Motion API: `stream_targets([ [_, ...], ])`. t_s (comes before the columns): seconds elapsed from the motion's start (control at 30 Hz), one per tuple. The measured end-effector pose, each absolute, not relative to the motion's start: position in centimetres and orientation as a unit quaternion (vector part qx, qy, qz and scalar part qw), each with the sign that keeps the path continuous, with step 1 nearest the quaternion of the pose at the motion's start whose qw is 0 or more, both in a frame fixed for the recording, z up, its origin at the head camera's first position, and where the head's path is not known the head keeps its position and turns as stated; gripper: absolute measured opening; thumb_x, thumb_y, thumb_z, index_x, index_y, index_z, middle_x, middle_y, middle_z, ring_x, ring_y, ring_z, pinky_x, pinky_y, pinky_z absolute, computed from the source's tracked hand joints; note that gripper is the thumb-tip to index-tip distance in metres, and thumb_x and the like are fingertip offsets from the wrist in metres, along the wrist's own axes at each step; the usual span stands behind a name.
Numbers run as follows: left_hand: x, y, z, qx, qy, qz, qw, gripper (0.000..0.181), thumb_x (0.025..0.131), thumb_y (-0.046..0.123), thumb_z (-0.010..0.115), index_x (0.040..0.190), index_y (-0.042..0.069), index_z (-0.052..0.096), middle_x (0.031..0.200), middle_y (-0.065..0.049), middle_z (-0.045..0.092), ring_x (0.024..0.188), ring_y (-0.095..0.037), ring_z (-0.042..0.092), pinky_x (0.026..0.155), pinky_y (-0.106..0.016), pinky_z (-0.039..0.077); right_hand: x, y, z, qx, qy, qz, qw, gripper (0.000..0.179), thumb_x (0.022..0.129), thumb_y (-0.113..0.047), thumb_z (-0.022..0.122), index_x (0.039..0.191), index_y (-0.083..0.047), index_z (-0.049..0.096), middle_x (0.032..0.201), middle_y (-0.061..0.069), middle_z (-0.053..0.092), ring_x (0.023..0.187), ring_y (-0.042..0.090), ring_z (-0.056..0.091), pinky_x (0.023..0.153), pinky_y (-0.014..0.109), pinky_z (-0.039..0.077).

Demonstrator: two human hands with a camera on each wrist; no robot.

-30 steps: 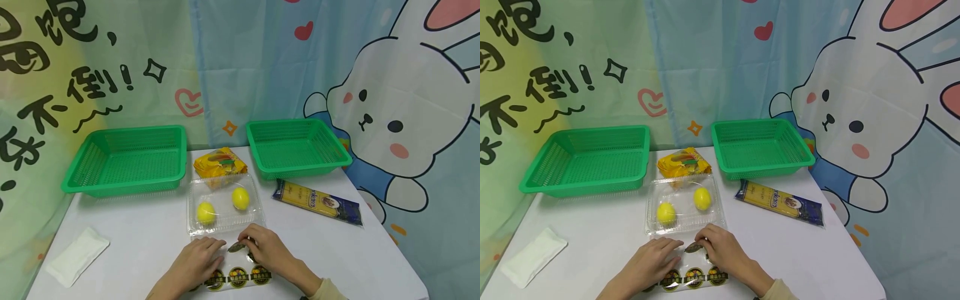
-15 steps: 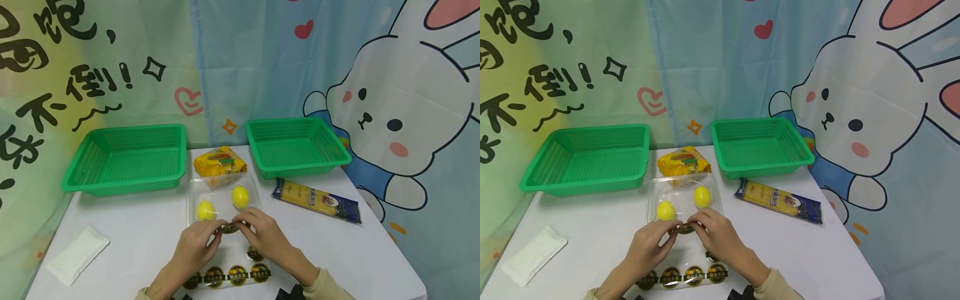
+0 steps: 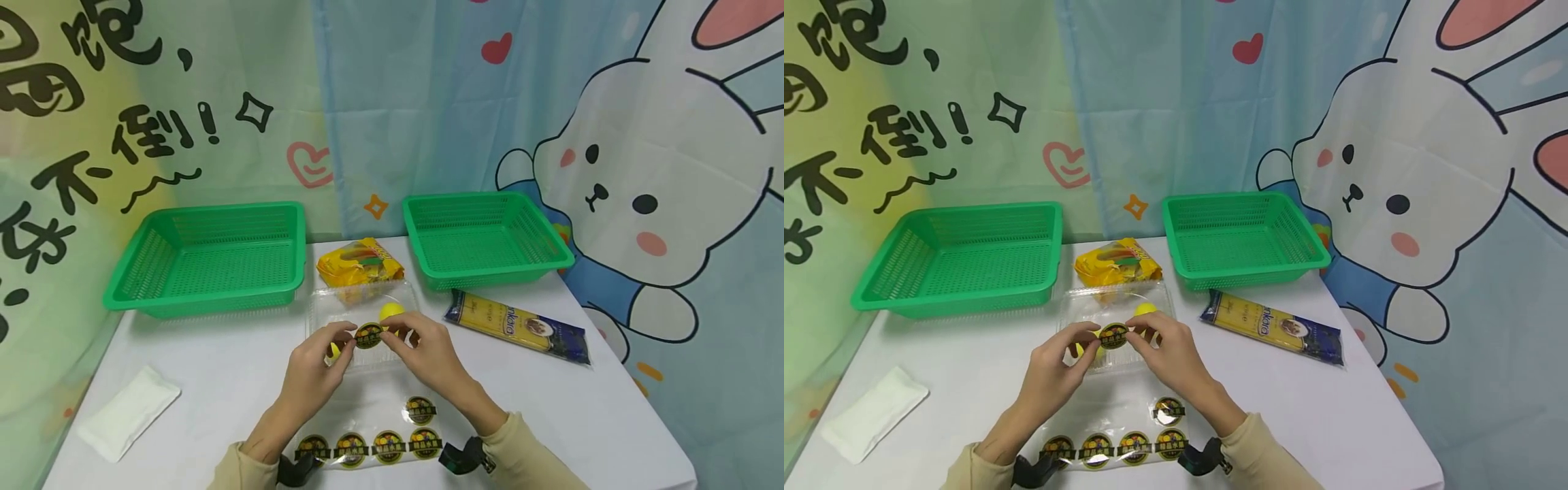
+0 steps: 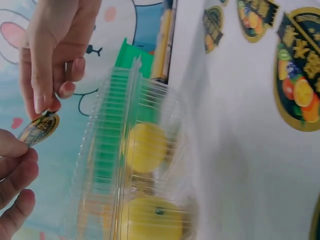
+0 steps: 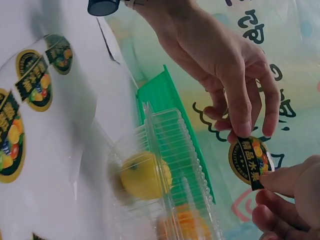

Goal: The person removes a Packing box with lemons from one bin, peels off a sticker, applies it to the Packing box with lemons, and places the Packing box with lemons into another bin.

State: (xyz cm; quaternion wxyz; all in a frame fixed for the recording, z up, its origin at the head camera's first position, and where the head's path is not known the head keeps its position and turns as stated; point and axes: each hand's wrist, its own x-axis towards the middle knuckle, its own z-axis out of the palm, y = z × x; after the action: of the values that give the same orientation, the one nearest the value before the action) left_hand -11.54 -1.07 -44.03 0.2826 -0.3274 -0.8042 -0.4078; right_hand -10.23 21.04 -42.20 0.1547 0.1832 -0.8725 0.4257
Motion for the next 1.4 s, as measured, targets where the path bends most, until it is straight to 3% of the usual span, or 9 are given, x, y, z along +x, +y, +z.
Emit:
stream_targets([
  [0.23,-12.7,-0.8,-43.9,-0.296,-0.802,-0.445,0.265,0.029,0.085,-0.008,0.08,0.11,0.002,0.068,0.082,-0.004,0.074,0.066,-0.011,0.065,0.058,-0.025,0.052,-11.5,20.3,-42.0,0.13,-0.861,0.477,0.117,0.015,0.097,-0.019,0.077,0.112,-0.017,0.078,0.101,-0.003,0.076,0.086,0.01,0.067,0.069,0.025,0.054],
  [0.5,-14.0,-0.3,-44.0,-0.241,-0.829,-0.461,0.207,0.023,0.087,-0.006,0.078,0.104,0.004,0.067,0.079,-0.005,0.074,0.065,-0.012,0.067,0.058,-0.027,0.054,-13.2,19.8,-42.4,0.072,-0.851,0.507,0.114,0.013,0.092,-0.01,0.08,0.105,-0.01,0.078,0.09,0.004,0.078,0.08,0.017,0.071,0.07,0.024,0.056],
  [0.7,-15.0,0.3,-44.5,-0.198,-0.85,-0.461,0.159,0.019,0.087,-0.006,0.075,0.101,0.004,0.066,0.076,-0.005,0.073,0.064,-0.012,0.065,0.059,-0.025,0.054,-14.2,19.5,-43.3,0.065,-0.866,0.482,0.116,0.013,0.089,-0.004,0.08,0.102,-0.007,0.08,0.084,0.005,0.077,0.074,0.015,0.068,0.067,0.024,0.056],
  [1.0,-15.9,0.8,-45.5,-0.209,-0.866,-0.416,0.18,0.015,0.085,-0.008,0.072,0.096,0.002,0.076,0.078,-0.007,0.072,0.067,-0.015,0.064,0.059,-0.026,0.053,-15.1,19.1,-44.2,0.075,-0.888,0.433,0.133,0.014,0.09,-0.005,0.079,0.104,-0.007,0.082,0.084,0.006,0.077,0.068,0.012,0.062,0.058,0.02,0.047],
  [1.4,-16.0,1.0,-46.0,-0.234,-0.881,-0.358,0.202,0.01,0.081,-0.007,0.076,0.086,0.001,0.073,0.076,-0.008,0.067,0.072,-0.019,0.061,0.063,-0.032,0.054,-15.1,18.6,-45.4,0.108,-0.907,0.369,0.172,0.011,0.09,-0.006,0.08,0.101,-0.005,0.081,0.091,0.007,0.077,0.07,0.014,0.063,0.061,0.02,0.049],
])
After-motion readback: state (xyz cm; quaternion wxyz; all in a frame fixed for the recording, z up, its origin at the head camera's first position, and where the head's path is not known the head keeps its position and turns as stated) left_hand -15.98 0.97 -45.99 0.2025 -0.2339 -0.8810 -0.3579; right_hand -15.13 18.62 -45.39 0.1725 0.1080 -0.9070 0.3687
